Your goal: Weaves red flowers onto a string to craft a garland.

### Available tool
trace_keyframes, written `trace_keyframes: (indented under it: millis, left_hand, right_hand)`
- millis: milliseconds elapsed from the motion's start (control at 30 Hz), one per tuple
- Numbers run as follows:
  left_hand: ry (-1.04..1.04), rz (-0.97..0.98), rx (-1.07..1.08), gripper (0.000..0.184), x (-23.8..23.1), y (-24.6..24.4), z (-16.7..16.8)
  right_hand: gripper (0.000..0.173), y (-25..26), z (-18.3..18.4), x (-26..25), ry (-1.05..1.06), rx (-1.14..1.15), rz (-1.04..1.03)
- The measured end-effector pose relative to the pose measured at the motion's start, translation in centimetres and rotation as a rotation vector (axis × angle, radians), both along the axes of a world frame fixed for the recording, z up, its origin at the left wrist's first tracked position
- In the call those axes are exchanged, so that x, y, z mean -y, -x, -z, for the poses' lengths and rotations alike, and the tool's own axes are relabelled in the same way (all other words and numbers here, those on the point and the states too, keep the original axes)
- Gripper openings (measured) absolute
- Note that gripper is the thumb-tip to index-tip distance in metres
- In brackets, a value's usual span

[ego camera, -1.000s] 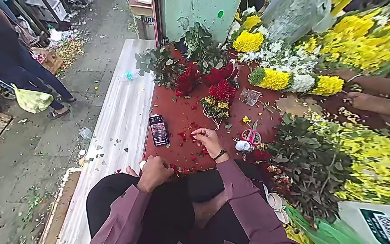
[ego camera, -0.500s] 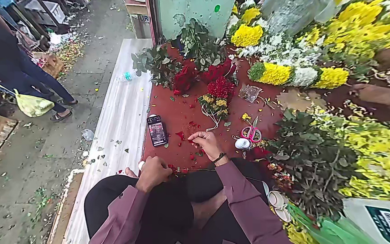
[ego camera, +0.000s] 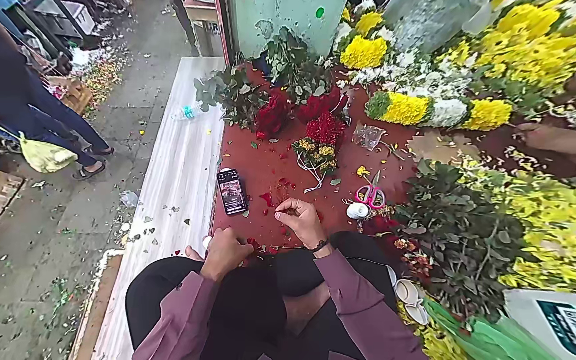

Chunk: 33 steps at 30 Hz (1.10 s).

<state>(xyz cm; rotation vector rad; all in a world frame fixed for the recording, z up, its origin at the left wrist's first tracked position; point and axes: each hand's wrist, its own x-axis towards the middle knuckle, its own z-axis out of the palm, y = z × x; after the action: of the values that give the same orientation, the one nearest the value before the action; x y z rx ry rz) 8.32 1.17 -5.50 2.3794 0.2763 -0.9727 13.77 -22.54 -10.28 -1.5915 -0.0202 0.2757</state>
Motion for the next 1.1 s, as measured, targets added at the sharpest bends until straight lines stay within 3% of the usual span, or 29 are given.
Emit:
trace_keyframes:
  millis: [167,367,500,667,867,900,1033,1100]
  left_hand:
    - [0.038,-0.074,0.025,0.025,0.0,-0.2,0.0]
    - [0.309,-0.204,0.047,0.018,0.1,0.0,-0.1]
    - [0.474,-0.223,0.037,0.016,0.3,0.0,-0.3]
    - [0.476,-0.166,0.047,0.022,0.0,-0.1,-0.3]
    - [0.477,-0.183,0.073,0.015,-0.5,-0.2,-0.4]
    - [0.477,-0.202,0.086,0.015,-0.6,-0.3,-0.5]
    - [0.450,-0.263,0.092,0.016,-1.0,-0.2,-0.7]
    - [0.461,-0.289,0.080,0.016,-1.2,-0.3,-0.9]
  right_hand:
    - [0.043,1.3,-1.4,-0.6,-0.132,-0.061,0.005]
    - [0.055,4.7,-2.9,-1.8,-0.232,-0.337,-0.104]
    - [0.058,5.3,-2.1,-2.6,-0.120,-0.398,-0.070]
    - [0.062,5.0,-1.9,-2.8,-0.005,-0.416,-0.032]
    - [0.092,4.1,-0.6,-1.0,0.136,-0.349,-0.256]
    - [0.090,3.9,-0.7,-0.6,0.192,-0.296,-0.267]
    - [0.055,3.3,-1.6,0.1,0.513,-0.012,-0.183]
    - [0.061,3.3,-1.1,0.1,0.584,0.059,-0.305]
